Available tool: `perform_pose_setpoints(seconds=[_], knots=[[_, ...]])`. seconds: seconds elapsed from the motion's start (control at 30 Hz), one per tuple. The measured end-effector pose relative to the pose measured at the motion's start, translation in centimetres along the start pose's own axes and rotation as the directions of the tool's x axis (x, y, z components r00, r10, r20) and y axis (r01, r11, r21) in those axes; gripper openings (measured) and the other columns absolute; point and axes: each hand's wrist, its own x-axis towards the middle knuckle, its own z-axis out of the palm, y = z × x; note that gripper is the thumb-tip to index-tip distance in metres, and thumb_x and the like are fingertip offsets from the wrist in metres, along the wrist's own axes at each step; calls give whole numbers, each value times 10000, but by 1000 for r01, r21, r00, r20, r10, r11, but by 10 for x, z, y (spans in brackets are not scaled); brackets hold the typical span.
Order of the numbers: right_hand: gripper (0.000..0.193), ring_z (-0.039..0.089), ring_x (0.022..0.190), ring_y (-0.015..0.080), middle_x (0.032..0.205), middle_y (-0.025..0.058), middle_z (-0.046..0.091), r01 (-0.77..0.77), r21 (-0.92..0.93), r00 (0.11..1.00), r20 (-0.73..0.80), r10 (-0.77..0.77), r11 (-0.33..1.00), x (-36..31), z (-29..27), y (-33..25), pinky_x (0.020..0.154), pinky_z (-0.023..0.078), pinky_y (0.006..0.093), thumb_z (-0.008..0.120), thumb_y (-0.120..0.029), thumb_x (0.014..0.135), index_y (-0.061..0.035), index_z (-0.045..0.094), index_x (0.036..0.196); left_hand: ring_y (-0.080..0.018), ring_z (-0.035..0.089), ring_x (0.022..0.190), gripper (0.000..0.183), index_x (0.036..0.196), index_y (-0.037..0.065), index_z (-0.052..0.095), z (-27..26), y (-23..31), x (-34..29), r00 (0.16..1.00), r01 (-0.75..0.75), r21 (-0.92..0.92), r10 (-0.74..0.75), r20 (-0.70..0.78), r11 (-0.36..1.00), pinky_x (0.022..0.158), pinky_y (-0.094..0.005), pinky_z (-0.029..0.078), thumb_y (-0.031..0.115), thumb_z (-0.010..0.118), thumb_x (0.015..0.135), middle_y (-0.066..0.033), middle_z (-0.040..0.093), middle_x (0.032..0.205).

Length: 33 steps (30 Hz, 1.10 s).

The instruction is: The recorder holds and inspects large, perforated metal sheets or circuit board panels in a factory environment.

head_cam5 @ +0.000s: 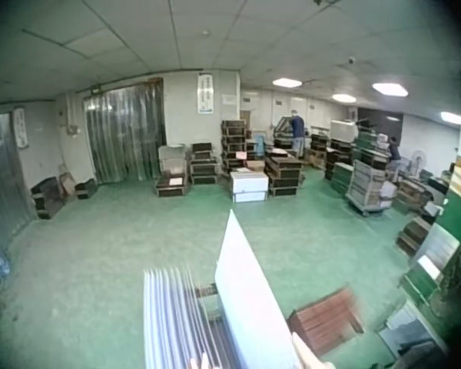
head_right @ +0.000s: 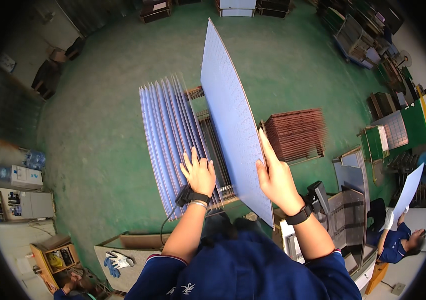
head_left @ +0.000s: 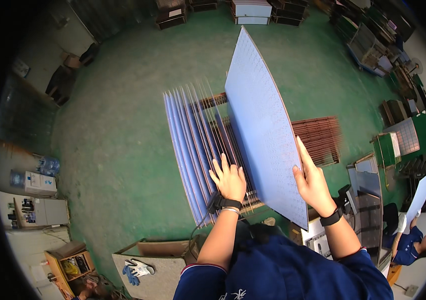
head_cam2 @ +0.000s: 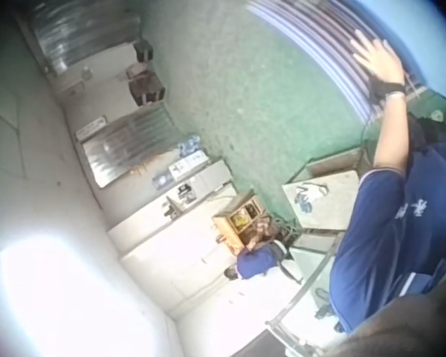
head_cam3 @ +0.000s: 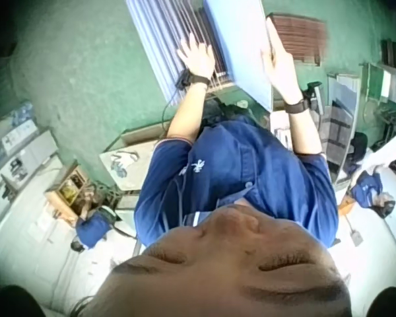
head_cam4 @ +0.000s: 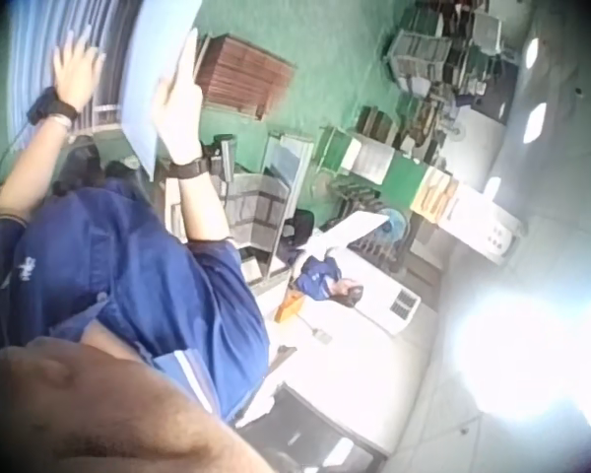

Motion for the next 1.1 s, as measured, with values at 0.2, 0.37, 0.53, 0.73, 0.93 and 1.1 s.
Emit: perform_pose_setpoints(seconds=[0.2,0.37,0.53,0.73,0.93,1.1], knots=[[733,540,516,414,553,240,511,12,-79,998,62,-7,997,47,14,16,551,421,484,509,6,822,-165,205,1467,-409,288,1331,171,840,51,606,3,-1,1,1000,-14,39,15,-18,999,1055,-588,208,221,604,834,-130,378,1430],[734,572,573,425,588,257,548,-125,-180,973,171,156,976,69,40,19,582,444,502,502,-29,824,-182,188,1469,-411,291,1329,163,834,54,606,2,1,2,999,-18,60,20,-26,998,1053,-587,212,217,600,836,-135,381,1428],[735,579,607,452,618,273,567,-97,-111,972,203,118,989,76,66,11,617,460,518,483,-35,830,-174,157,1474,-404,276,1340,186,840,57,630,5,4,6,1000,-8,80,10,-27,997,1059,-600,193,235,644,785,-132,369,1438],[717,567,584,459,634,283,574,41,-153,983,181,-12,987,69,71,20,635,472,529,474,-41,843,-100,131,1469,-395,229,1365,231,844,62,647,3,9,10,997,34,92,-41,69,995,1069,-615,157,238,694,700,-146,329,1460],[698,581,587,435,662,258,594,21,-187,969,247,26,982,48,92,33,597,477,514,481,-27,837,-101,180,1463,-407,191,1376,216,834,60,659,6,3,5,996,45,108,-53,69,993,1068,-627,127,230,680,702,-155,303,1473],[609,626,876,390,1214,204,558,20,-306,965,255,62,952,24,140,105,732,525,469,499,-50,827,-109,331,1410,-415,183,1374,202,821,57,663,10,5,7,995,41,69,-47,91,997,1073,-620,114,232,656,720,-159,291,1476]])
